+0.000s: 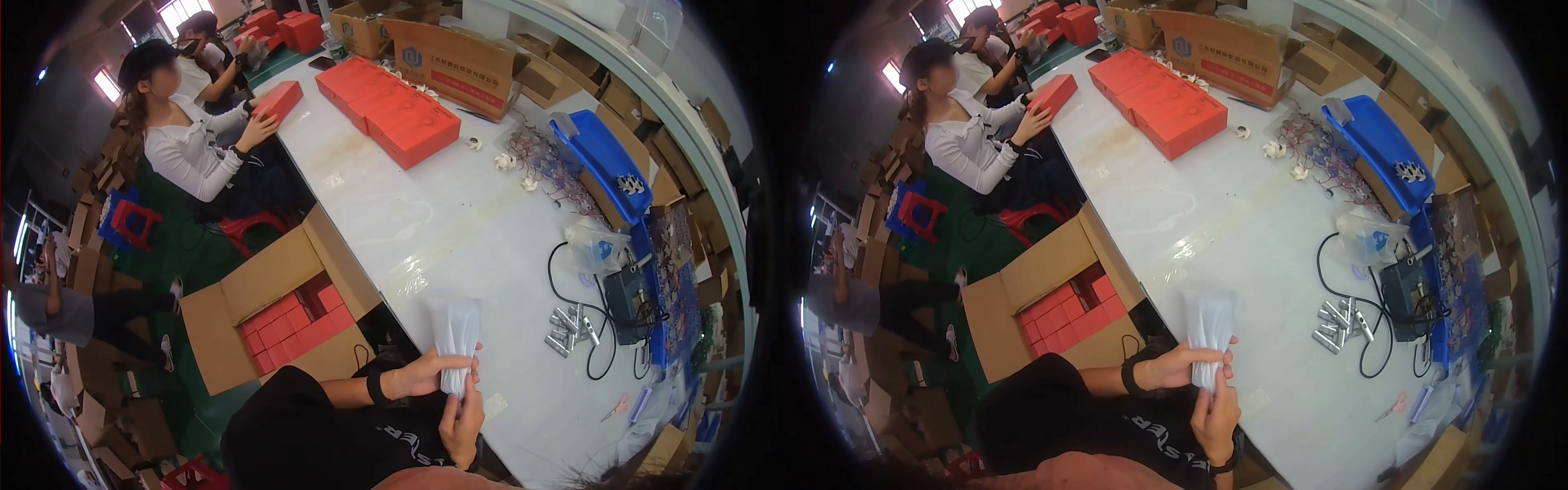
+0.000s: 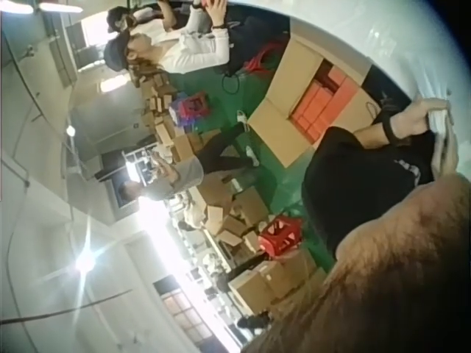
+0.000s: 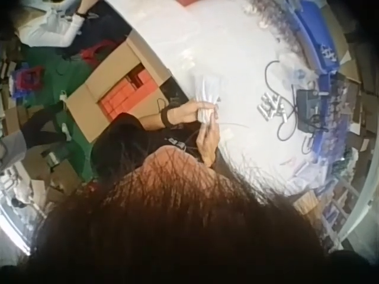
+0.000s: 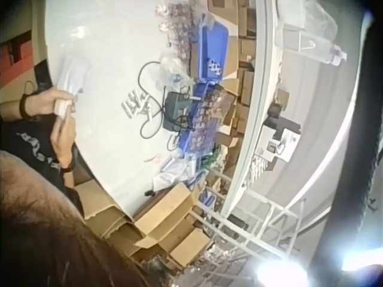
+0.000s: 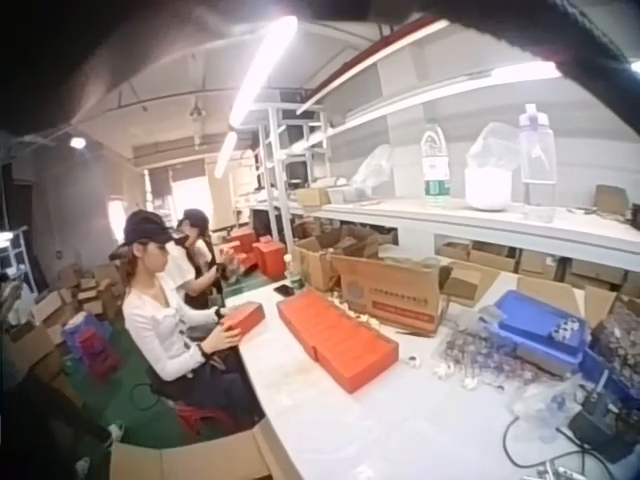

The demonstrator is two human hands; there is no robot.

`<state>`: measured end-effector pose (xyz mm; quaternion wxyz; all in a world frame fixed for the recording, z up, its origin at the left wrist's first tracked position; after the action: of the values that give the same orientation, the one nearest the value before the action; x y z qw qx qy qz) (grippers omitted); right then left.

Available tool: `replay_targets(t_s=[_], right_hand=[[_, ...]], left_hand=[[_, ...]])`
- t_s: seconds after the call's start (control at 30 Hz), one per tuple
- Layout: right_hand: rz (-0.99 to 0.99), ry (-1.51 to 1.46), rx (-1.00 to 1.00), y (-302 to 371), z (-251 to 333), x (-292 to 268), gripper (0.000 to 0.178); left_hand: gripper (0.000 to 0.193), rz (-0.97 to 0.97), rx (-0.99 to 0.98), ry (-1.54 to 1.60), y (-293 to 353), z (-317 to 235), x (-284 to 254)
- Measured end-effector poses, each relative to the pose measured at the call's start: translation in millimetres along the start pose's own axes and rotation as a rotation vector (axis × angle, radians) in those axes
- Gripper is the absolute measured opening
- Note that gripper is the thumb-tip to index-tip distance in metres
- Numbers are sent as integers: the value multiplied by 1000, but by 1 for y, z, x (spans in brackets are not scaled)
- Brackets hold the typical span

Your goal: Manually assemble components and place them into plastic bags and red boxes within a factory setting.

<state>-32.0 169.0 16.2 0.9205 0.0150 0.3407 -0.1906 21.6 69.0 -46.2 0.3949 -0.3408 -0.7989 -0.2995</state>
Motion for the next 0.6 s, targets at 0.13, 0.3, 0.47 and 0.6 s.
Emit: replay_targets(t_s=[0.13,0.3,0.47,0.6], right_hand=[[-271,-388,62,4,-26,-6,40],[-85,-686,206,-2,-36,-6,28],[-70,-111,-245,-16,32,-40,24],[-43,91,-526,-10,62,-50,24]], left_hand=[[45,85,29,338,1,3,11],[48,184,4,442,8,-4,19],[52,106,-200,326,23,-10,23],[56,313,-407,253,47,-4,7]])
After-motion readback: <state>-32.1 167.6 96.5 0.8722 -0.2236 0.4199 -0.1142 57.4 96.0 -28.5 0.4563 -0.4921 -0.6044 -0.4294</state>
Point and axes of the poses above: each hand's wrist, its own y-axis away from the middle knuckle, its own x-axis out of the palm, z = x × y, the point moved 8 cm from there along -y, towards the middle knuckle, and after that the axes turned 8 degrees about x, right-handed, at the moved point
